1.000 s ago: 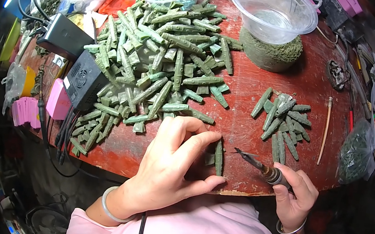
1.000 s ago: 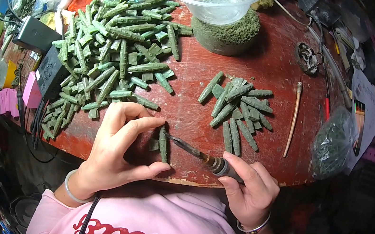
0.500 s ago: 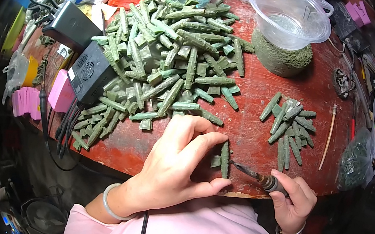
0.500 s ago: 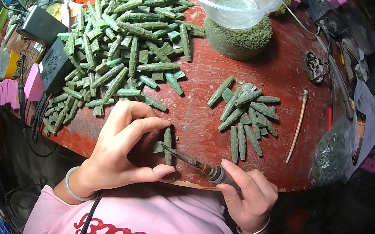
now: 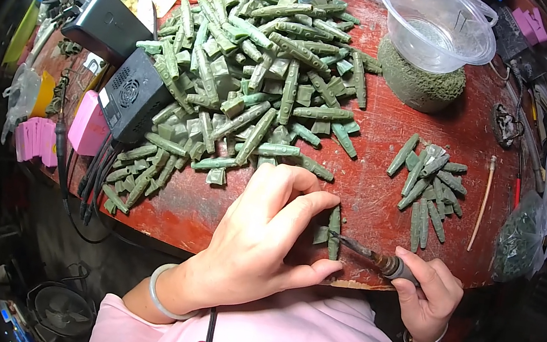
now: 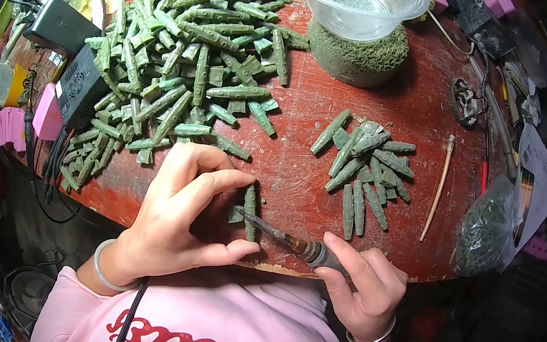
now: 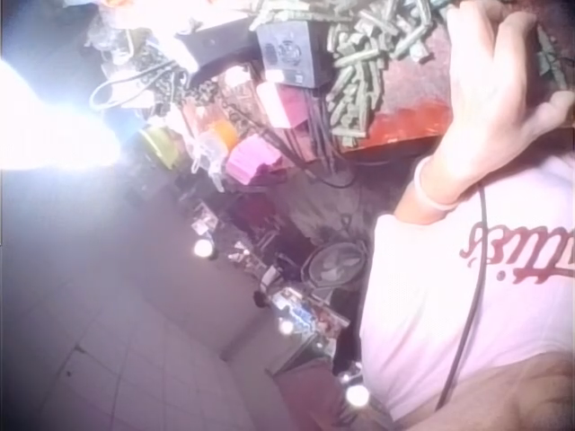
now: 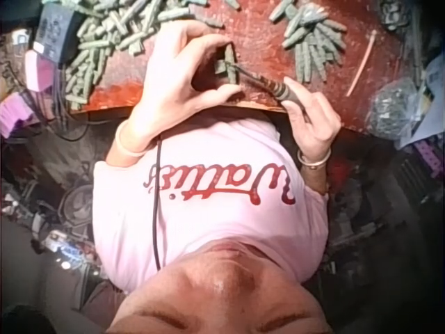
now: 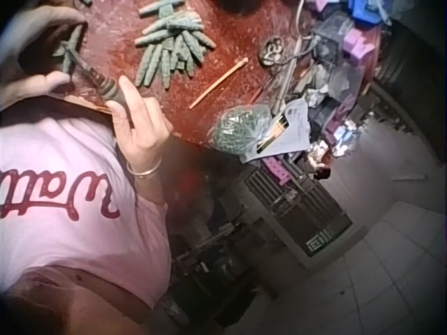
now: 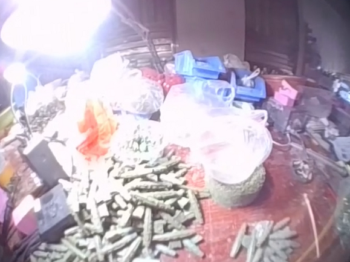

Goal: The recorder is using a soldering iron to join green textured craft pieces on a cluttered workbench.

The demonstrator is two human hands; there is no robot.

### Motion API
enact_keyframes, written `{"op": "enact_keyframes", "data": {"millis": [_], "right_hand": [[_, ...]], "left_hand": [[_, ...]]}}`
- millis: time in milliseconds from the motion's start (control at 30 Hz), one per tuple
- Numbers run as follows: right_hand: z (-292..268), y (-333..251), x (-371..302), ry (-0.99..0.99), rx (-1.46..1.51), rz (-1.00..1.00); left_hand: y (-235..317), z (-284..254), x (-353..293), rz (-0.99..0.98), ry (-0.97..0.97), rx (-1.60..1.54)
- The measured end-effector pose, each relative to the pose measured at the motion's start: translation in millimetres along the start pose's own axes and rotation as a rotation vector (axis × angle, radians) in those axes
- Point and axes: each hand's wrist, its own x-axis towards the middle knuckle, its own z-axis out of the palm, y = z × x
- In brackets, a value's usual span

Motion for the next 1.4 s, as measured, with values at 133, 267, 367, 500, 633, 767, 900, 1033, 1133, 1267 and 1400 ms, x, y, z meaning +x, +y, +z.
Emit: {"op": "enact_keyframes", "data": {"millis": [133, 267, 367, 500, 633, 767, 900, 1033, 1133, 1267, 1400], "right_hand": [[1.5, -0.4, 0.7, 0.018, 0.014, -0.007], [1.0, 0.6, 0.1, 0.015, -0.002, -0.011], [1.0, 0.8, 0.4, 0.012, -0.009, -0.011], [1.2, 0.3, 0.8, 0.014, -0.012, -0.012], [1.7, -0.3, 0.9, 0.016, -0.011, -0.003], [0.3, -0.8, 1.4, 0.007, -0.019, -0.007], [1.0, -0.7, 1.5, 0.01, -0.023, -0.009], [2.5, 0.3, 1.0, 0.018, -0.012, -0.006], [2.7, 0.5, 1.0, 0.029, -0.009, -0.009], [2.3, 0.5, 0.8, 0.024, -0.013, -0.007], [1.7, -0.4, 1.6, 0.015, -0.017, -0.007]], "left_hand": [[1.2, -0.4, 0.3, -0.003, -0.003, 0.003], [0.7, -0.1, 0.6, 0.002, -0.003, 0.003], [1.4, 0.2, 0.5, 0.001, 0.0, -0.003], [-1.8, 4.9, -1.7, -0.018, 0.03, -0.008], [-1.8, 5.2, -1.4, -0.014, 0.031, -0.002], [-1.7, 5.3, -1.5, -0.018, 0.028, 0.001], [-2.1, 5.6, -1.6, -0.015, 0.032, -0.001], [-2.1, 5.1, -1.7, -0.014, 0.027, -0.004], [-1.6, 4.6, -1.4, -0.011, 0.022, 0.001], [-1.6, 5.1, -2.0, -0.011, 0.025, 0.002], [-1.5, 4.6, -1.8, -0.01, 0.022, 0.006]]}}
